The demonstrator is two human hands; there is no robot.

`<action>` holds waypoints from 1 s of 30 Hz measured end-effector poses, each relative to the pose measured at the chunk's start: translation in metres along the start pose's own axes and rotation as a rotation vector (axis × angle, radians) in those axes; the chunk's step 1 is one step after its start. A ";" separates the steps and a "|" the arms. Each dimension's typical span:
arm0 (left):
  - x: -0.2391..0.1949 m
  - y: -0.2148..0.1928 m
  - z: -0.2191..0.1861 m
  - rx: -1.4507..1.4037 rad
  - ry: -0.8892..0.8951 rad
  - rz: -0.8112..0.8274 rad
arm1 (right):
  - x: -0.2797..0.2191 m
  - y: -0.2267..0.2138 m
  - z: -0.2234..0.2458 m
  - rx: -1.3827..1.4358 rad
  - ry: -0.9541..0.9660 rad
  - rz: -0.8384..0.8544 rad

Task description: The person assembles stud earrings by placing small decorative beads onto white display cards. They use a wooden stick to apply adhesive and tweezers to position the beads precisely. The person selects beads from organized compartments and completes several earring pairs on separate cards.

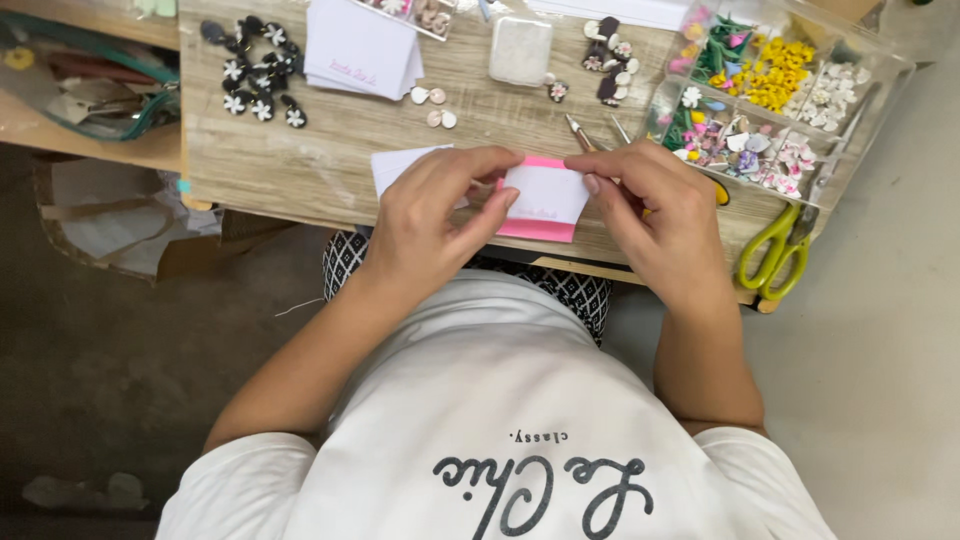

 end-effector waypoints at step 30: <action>-0.056 -0.054 -0.038 0.149 0.096 -0.180 | -0.020 0.033 0.074 -0.101 -0.410 -0.034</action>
Point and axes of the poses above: each hand's wrist, its own x-axis towards the middle knuckle, its own y-axis out of the palm, z = x × y, the point moved 5 cm from there along x, towards the middle knuckle, and after that the axes turned 10 degrees about y, right-handed, at the moved point
